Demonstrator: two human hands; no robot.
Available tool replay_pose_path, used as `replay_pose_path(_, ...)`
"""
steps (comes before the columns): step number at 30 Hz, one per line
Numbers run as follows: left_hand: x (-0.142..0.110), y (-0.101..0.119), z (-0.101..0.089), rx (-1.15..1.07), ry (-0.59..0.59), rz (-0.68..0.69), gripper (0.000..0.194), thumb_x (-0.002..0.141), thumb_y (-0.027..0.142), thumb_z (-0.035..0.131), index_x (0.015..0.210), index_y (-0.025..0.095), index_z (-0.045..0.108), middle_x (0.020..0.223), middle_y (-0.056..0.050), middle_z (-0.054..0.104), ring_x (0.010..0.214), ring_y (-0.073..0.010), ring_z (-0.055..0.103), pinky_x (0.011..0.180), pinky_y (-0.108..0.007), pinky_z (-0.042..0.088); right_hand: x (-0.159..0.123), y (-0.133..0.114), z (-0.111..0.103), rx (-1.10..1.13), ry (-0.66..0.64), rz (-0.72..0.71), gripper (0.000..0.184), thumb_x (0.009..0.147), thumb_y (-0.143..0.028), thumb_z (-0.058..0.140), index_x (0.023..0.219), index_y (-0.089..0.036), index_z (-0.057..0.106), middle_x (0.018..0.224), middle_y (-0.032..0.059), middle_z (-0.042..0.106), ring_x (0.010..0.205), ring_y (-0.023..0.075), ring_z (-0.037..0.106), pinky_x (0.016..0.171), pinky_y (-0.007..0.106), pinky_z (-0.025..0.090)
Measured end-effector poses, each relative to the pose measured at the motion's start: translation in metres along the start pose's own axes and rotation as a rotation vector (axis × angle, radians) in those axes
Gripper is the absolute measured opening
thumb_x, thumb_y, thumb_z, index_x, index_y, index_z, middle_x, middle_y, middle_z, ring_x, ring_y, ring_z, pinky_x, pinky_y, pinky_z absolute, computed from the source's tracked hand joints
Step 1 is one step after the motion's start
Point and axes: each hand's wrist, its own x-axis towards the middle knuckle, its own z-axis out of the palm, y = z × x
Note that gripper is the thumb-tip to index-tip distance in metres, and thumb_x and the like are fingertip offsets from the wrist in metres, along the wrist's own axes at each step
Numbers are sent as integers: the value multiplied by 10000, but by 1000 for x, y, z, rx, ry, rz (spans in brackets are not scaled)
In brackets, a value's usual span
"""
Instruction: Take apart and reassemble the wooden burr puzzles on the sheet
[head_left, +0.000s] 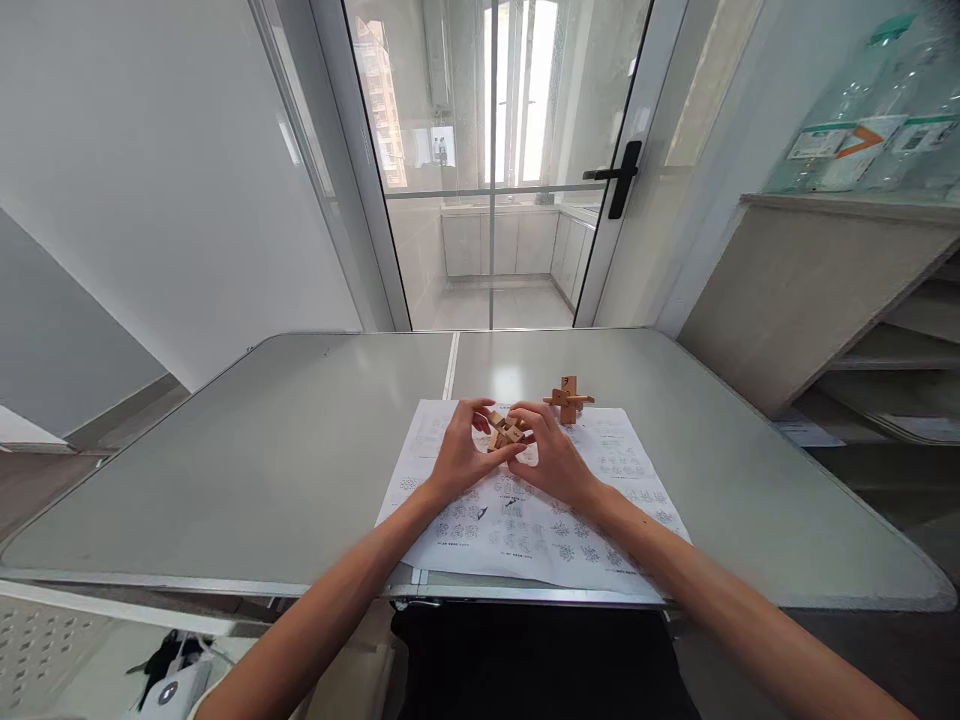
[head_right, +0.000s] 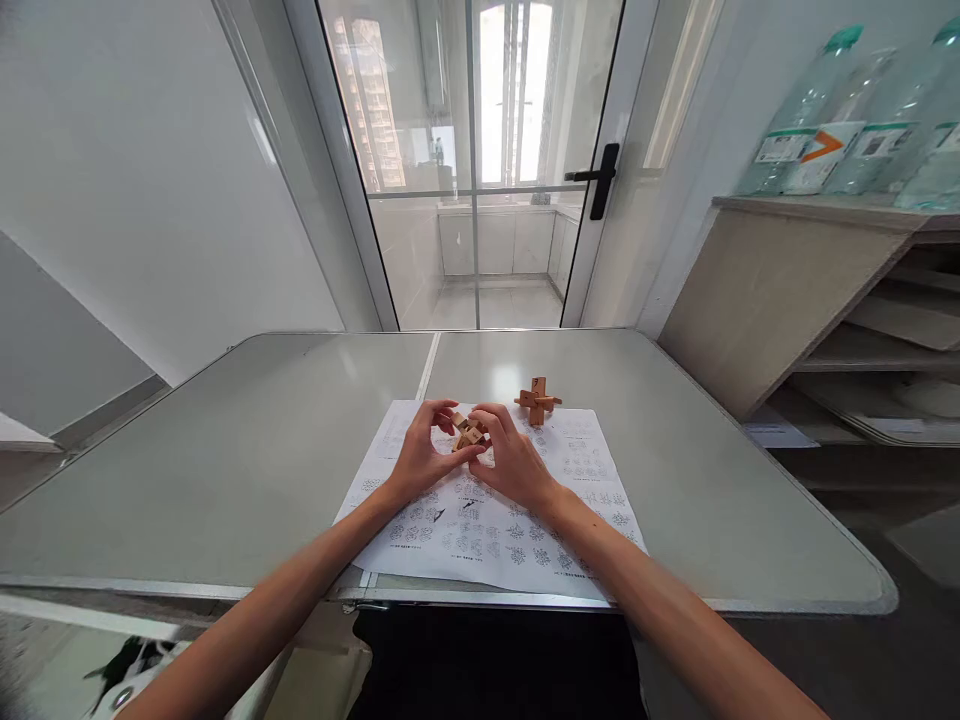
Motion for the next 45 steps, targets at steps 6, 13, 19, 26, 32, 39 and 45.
replay_pose_path(6, 3, 3, -2, -117, -94, -88, 448, 836, 472, 849, 1187, 242, 690, 1100, -35, 570, 774, -131, 603, 764, -308, 561, 1, -4, 0, 165, 27, 29, 574, 848, -177, 713, 1351, -307, 471, 1379, 96, 563, 951, 229, 701, 741, 413, 669)
replay_pose_path(13, 5, 3, -5, -166, -123, -153, 352, 982, 512, 670, 1184, 235, 747, 1092, -67, 619, 902, -178, 651, 804, -306, 545, 3, -3, -2, 201, 24, 68, 563, 826, -210, 738, 1328, -302, 500, 1370, 78, 626, 893, 211, 674, 708, 389, 635)
replay_pose_path(19, 4, 0, -5, -230, -157, -263, 428, 983, 583, 635, 1135, 197, 737, 1094, -82, 673, 825, -176, 683, 753, -307, 552, 2, -4, -4, 222, -9, 111, 612, 820, -238, 756, 1367, -311, 491, 1379, 71, 639, 852, 200, 671, 666, 367, 618)
replay_pose_path(26, 4, 5, -6, -162, -151, -304, 461, 968, 638, 616, 940, 186, 699, 924, -58, 720, 779, -183, 667, 697, -289, 515, 4, -6, -6, 342, -80, 141, 598, 817, -250, 766, 1349, -311, 499, 1394, 69, 625, 838, 176, 679, 647, 334, 607)
replay_pose_path(32, 4, 10, -7, -225, -162, -371, 484, 949, 671, 617, 916, 191, 667, 789, -33, 750, 711, -192, 690, 651, -281, 499, 7, -9, -8, 441, -113, 189, 585, 824, -288, 773, 1345, -309, 508, 1395, 79, 596, 845, 177, 682, 576, 309, 586)
replay_pose_path(39, 6, 14, -8, -334, -122, -441, 507, 909, 696, 652, 896, 189, 628, 667, 6, 683, 510, -129, 582, 495, -235, 434, 6, -4, -7, 412, -87, 242, 422, 928, -438, 726, 1297, -286, 588, 1332, 91, 638, 912, 208, 731, 666, 344, 627)
replay_pose_path(45, 5, 11, -7, -351, -161, -443, 519, 914, 703, 640, 983, 188, 630, 641, 34, 630, 473, -104, 544, 448, -210, 411, 7, -2, -7, 323, -29, 254, 309, 1015, -516, 606, 1151, -243, 661, 982, 67, 740, 801, 220, 704, 666, 370, 607)
